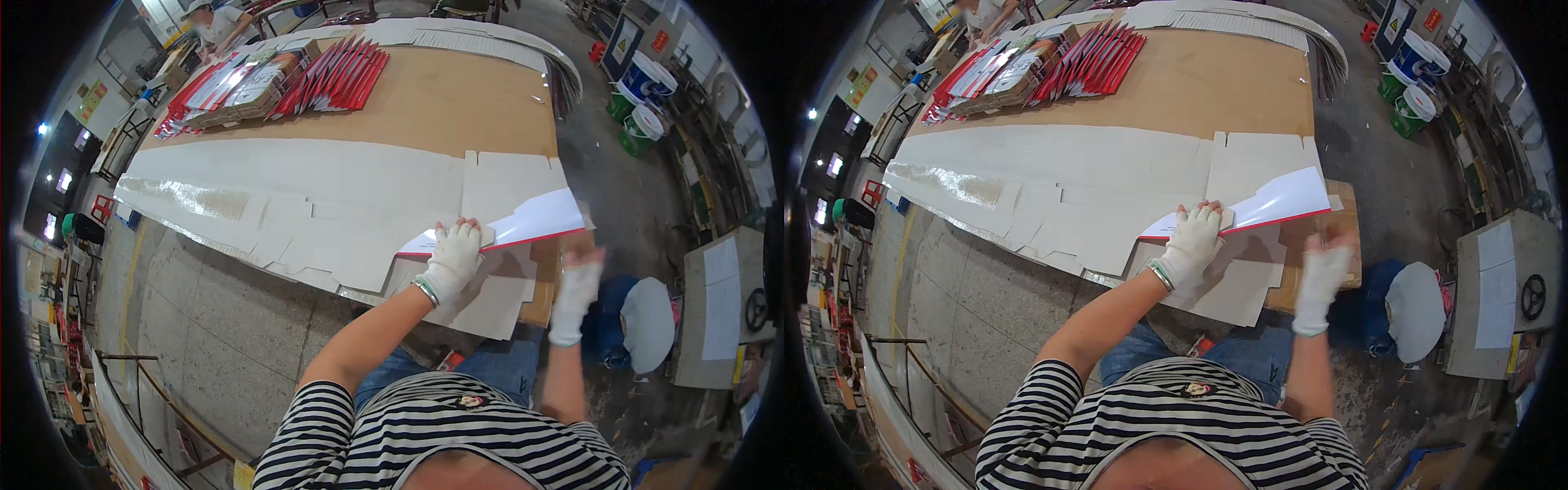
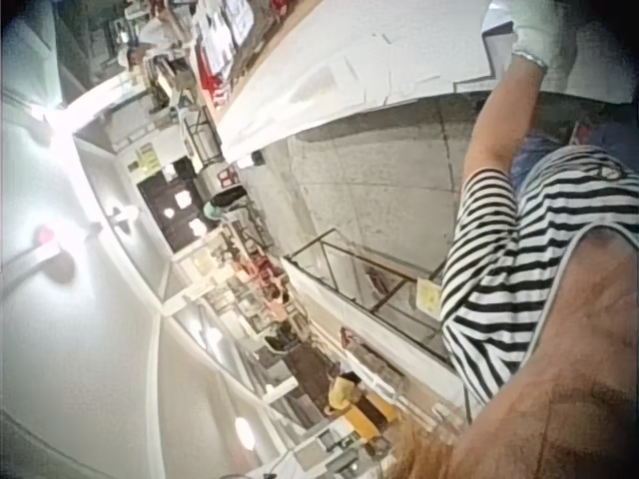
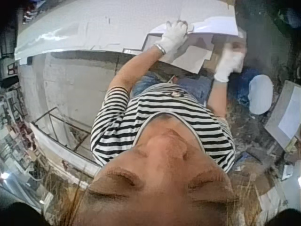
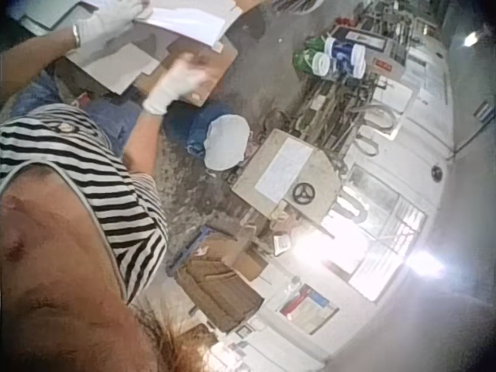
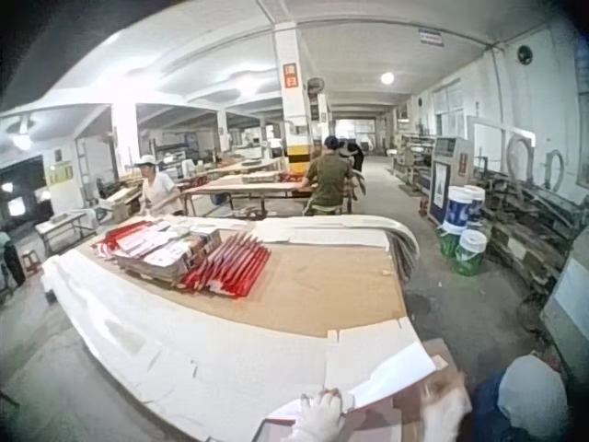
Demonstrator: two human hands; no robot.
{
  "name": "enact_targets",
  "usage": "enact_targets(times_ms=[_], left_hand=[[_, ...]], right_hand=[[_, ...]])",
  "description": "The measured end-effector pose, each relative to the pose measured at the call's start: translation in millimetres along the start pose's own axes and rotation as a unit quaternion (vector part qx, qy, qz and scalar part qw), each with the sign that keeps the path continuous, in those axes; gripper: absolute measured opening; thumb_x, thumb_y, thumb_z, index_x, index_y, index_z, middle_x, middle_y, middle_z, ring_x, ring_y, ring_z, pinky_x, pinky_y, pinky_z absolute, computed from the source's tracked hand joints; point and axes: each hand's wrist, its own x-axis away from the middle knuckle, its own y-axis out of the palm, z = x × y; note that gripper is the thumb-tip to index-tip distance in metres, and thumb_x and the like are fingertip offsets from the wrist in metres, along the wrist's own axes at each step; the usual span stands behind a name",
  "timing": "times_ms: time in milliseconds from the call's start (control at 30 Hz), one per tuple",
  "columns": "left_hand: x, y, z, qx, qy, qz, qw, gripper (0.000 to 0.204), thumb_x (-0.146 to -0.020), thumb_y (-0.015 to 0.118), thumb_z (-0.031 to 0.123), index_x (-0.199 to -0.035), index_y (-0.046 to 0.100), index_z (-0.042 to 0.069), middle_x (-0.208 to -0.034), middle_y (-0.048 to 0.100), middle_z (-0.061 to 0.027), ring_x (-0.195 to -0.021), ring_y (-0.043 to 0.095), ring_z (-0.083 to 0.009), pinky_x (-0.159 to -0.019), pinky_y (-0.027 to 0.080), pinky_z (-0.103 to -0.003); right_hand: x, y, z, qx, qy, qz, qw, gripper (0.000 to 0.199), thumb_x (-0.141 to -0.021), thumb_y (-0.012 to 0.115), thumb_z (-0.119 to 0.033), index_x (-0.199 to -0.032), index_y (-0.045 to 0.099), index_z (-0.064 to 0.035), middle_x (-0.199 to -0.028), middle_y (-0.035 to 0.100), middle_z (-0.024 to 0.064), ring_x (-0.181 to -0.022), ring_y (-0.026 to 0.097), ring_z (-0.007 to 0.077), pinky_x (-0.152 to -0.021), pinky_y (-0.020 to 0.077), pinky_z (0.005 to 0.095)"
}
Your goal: The person folds cardboard box blanks along their crease lines and flaps by hand on a workbench.
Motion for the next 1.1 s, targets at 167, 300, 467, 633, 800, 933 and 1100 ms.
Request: enact_targets(times_ms=[167, 300, 467, 633, 800, 933, 1100], left_hand=[[9, 19, 27, -0.083, 0.111, -0.021, 0.99, 0.052, -0.087, 0.054, 0.019, -0.136, 0.043, 0.004, -0.141, 0.045, -0.0138, -0.133, 0.041, -0.0293, -0.107, 0.033, -0.058], [19, 13, 16, -0.042, 0.108, 0.062, 0.991, 0.051, -0.088, 0.048, 0.015, -0.137, 0.042, 0.002, -0.142, 0.044, -0.016, -0.133, 0.042, -0.0324, -0.106, 0.035, -0.055], [25, 33, -25, -0.073, 0.03, 0.078, 0.994, 0.051, -0.087, 0.05, 0.014, -0.137, 0.043, 0.002, -0.14, 0.047, -0.0183, -0.13, 0.045, -0.0342, -0.106, 0.036, -0.05], [22, 16, -28, -0.096, 0.035, -0.065, 0.993, 0.051, -0.088, 0.052, 0.02, -0.134, 0.045, -0.001, -0.126, 0.056, -0.0177, -0.119, 0.052, -0.0347, -0.105, 0.036, -0.05], [55, -30, -31, -0.026, 0.026, 0.018, 0.999, 0.08, -0.085, 0.058, 0.05, -0.14, 0.037, -0.003, -0.136, 0.048, -0.0189, -0.132, 0.039, -0.0351, -0.112, 0.025, -0.055], [88, -81, -70, -0.212, -0.025, -0.072, 0.974, 0.083, -0.082, 0.063, 0.046, -0.144, 0.032, 0.0, -0.149, 0.036, -0.0158, -0.142, 0.028, -0.0315, -0.114, 0.02, -0.057], [95, -103, -138, -0.128, -0.051, -0.091, 0.986, 0.049, -0.081, 0.067, 0.025, -0.125, 0.055, 0.006, -0.119, 0.059, -0.0108, -0.119, 0.052, -0.028, -0.105, 0.037, -0.042]], right_hand=[[71, 61, -9, -0.209, 0.108, -0.214, 0.948, 0.03, -0.096, 0.056, -0.022, -0.108, 0.059, 0.0054, -0.095, 0.061, 0.0058, -0.09, 0.054, 0.0121, -0.08, 0.0453, 0.0311], [56, 65, -7, -0.143, 0.168, -0.112, 0.969, 0.032, -0.097, 0.053, -0.023, -0.092, 0.064, 0.0062, -0.08, 0.063, 0.0056, -0.079, 0.056, 0.0131, -0.073, 0.0463, 0.0321], [37, 75, -3, -0.004, -0.145, -0.125, 0.981, 0.03, -0.093, 0.055, -0.012, -0.119, 0.057, 0.0031, -0.121, 0.058, 0.0181, -0.105, 0.059, 0.0302, -0.086, 0.0467, 0.0386], [29, 95, -16, 0.146, -0.357, -0.247, 0.889, 0.066, -0.079, 0.05, 0.009, -0.142, 0.045, -0.0089, -0.146, 0.045, 0.0108, -0.138, 0.037, 0.0309, -0.114, 0.0326, 0.0411], [1, 91, -15, 0.033, -0.267, -0.207, 0.941, 0.062, -0.079, 0.042, 0.014, -0.135, 0.054, -0.0075, -0.138, 0.053, 0.0125, -0.133, 0.045, 0.0294, -0.113, 0.033, 0.0385], [-21, 74, -23, -0.038, -0.199, -0.179, 0.963, 0.065, -0.08, 0.036, 0.015, -0.137, 0.053, -0.0088, -0.14, 0.053, 0.0101, -0.13, 0.049, 0.0228, -0.11, 0.0336, 0.0312], [-33, 50, 3, -0.095, -0.088, -0.232, 0.964, 0.064, -0.081, 0.035, 0.012, -0.138, 0.053, -0.0117, -0.138, 0.055, 0.007, -0.123, 0.051, 0.0142, -0.101, 0.0376, 0.0254]])
